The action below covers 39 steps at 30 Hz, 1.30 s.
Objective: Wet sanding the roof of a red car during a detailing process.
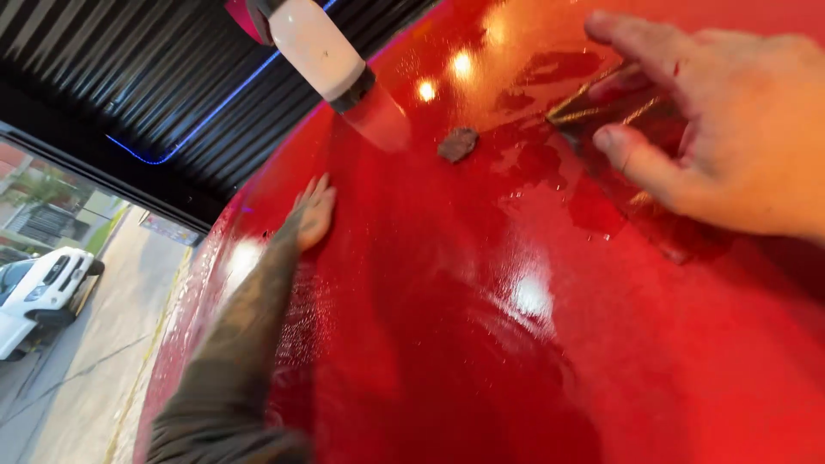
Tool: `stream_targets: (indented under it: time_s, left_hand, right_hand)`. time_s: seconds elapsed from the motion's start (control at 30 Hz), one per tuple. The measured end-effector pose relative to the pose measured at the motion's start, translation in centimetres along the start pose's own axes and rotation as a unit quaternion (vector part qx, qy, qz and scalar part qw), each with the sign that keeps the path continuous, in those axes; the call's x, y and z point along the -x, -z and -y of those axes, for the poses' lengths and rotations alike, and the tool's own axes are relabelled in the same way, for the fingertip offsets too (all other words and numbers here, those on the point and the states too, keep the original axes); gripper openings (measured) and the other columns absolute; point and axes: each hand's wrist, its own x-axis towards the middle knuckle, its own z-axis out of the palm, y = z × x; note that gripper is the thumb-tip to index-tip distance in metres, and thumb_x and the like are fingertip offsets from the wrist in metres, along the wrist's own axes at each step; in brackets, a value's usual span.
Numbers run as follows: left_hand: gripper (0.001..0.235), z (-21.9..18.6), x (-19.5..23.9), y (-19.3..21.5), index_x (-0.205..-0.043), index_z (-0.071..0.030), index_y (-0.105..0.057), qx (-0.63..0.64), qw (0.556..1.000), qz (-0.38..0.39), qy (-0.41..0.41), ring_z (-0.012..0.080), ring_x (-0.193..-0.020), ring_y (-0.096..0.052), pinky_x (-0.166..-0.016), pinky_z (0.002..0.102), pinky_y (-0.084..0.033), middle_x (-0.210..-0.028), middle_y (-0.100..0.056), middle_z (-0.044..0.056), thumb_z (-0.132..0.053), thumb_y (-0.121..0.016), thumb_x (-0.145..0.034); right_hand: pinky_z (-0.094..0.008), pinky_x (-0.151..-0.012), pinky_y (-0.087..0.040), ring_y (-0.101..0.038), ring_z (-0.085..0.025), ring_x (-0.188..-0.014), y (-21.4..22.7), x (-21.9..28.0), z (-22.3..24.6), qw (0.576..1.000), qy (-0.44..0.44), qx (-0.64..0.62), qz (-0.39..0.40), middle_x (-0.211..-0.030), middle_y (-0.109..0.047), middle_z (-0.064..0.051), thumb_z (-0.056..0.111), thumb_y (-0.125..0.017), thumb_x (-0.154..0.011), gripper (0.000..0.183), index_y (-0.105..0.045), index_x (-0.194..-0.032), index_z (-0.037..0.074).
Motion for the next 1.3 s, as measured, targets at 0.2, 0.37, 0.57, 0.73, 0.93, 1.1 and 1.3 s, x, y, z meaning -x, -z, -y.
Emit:
stream_targets:
  time_s: [0.2, 0.37, 0.57, 0.73, 0.93, 1.1, 1.3]
  left_hand:
    - [0.065, -12.0, 7.9, 6.0, -0.163, -0.016, -0.019, 0.055, 0.996, 0.034, -0.064, 0.0375, -0.155, -0.01, -0.123, 0.048, -0.015, -0.171, -0.013, 0.012, -0.046, -0.028, -0.106]
    - [0.053, -2.5, 0.6, -1.0, -0.16, -0.019, -0.026, -0.064, 0.996, -0.038, 0.052, 0.0372, -0.158, -0.022, -0.129, 0.048, -0.02, -0.172, -0.022, 0.009, -0.041, -0.026, -0.112]
    - [0.054, -5.3, 0.6, 0.5, -0.159, -0.002, -0.03, -0.026, 0.981, -0.061, -0.184, 0.0399, -0.154, -0.024, -0.125, 0.051, -0.023, -0.166, -0.025, 0.022, -0.028, -0.035, -0.112]
    - [0.043, -3.9, 2.2, -1.2, -0.151, -0.012, -0.045, -0.116, 0.99, -0.069, -0.053, 0.0338, -0.154, -0.031, -0.125, 0.047, -0.029, -0.167, -0.037, 0.014, -0.02, -0.039, -0.11]
    - [0.059, -1.7, 1.0, -2.8, -0.157, -0.02, -0.027, 0.732, 0.681, -0.02, 0.014, 0.0265, -0.157, -0.025, -0.125, 0.043, -0.025, -0.17, -0.028, 0.007, -0.011, -0.046, -0.102]
    - [0.055, -10.9, 2.3, 1.9, -0.161, -0.001, -0.03, -0.044, 0.963, -0.094, -0.25, 0.0358, -0.156, -0.026, -0.126, 0.048, -0.022, -0.168, -0.028, 0.02, -0.027, -0.039, -0.113]
    - [0.052, -6.7, 0.1, 0.8, -0.162, -0.011, -0.024, 0.023, 0.997, -0.019, 0.065, 0.0288, -0.156, -0.016, -0.127, 0.041, -0.014, -0.167, -0.023, 0.014, -0.034, -0.036, -0.117]
  right_hand:
    - [-0.039, -0.076, -0.052, -0.064, -0.029, -0.071, -1.5, 0.1, -1.2, 0.981, 0.028, -0.179, -0.073, -0.111, -0.075, -0.014, 0.015, -0.076, -0.085, 0.074, -0.052, -0.154, 0.002]
    - [-0.039, -0.087, -0.054, -0.068, -0.033, -0.096, -0.6, -0.9, -0.1, 0.957, 0.115, -0.244, -0.107, -0.125, -0.068, -0.02, 0.002, -0.069, -0.084, 0.068, -0.05, -0.148, -0.007]
    - [-0.042, -0.091, -0.054, -0.07, -0.035, -0.107, -1.4, -0.3, -0.9, 0.955, 0.092, -0.261, -0.102, -0.134, -0.062, -0.028, -0.003, -0.07, -0.083, 0.068, -0.047, -0.147, -0.009]
    - [-0.043, -0.092, -0.055, -0.068, -0.035, -0.105, -2.6, -0.5, -0.4, 0.92, 0.114, -0.369, -0.063, -0.135, -0.062, -0.024, -0.007, -0.062, -0.084, 0.07, -0.044, -0.152, -0.005]
    - [-0.043, -0.098, -0.053, -0.065, -0.034, -0.111, -3.7, -0.7, -1.2, 0.918, 0.127, -0.355, -0.126, -0.145, -0.057, -0.026, -0.011, -0.063, -0.087, 0.069, -0.042, -0.153, -0.003]
    - [-0.035, -0.094, -0.054, -0.063, -0.023, -0.122, -4.6, 0.6, -1.3, 0.885, 0.018, -0.459, -0.077, -0.138, -0.06, -0.013, 0.001, -0.062, -0.095, 0.064, -0.044, -0.156, 0.005]
    - [-0.039, -0.098, -0.052, -0.064, -0.029, -0.115, -1.9, -0.5, -0.7, 0.914, 0.154, -0.363, -0.096, -0.135, -0.063, -0.021, -0.008, -0.064, -0.092, 0.057, -0.05, -0.147, -0.005]
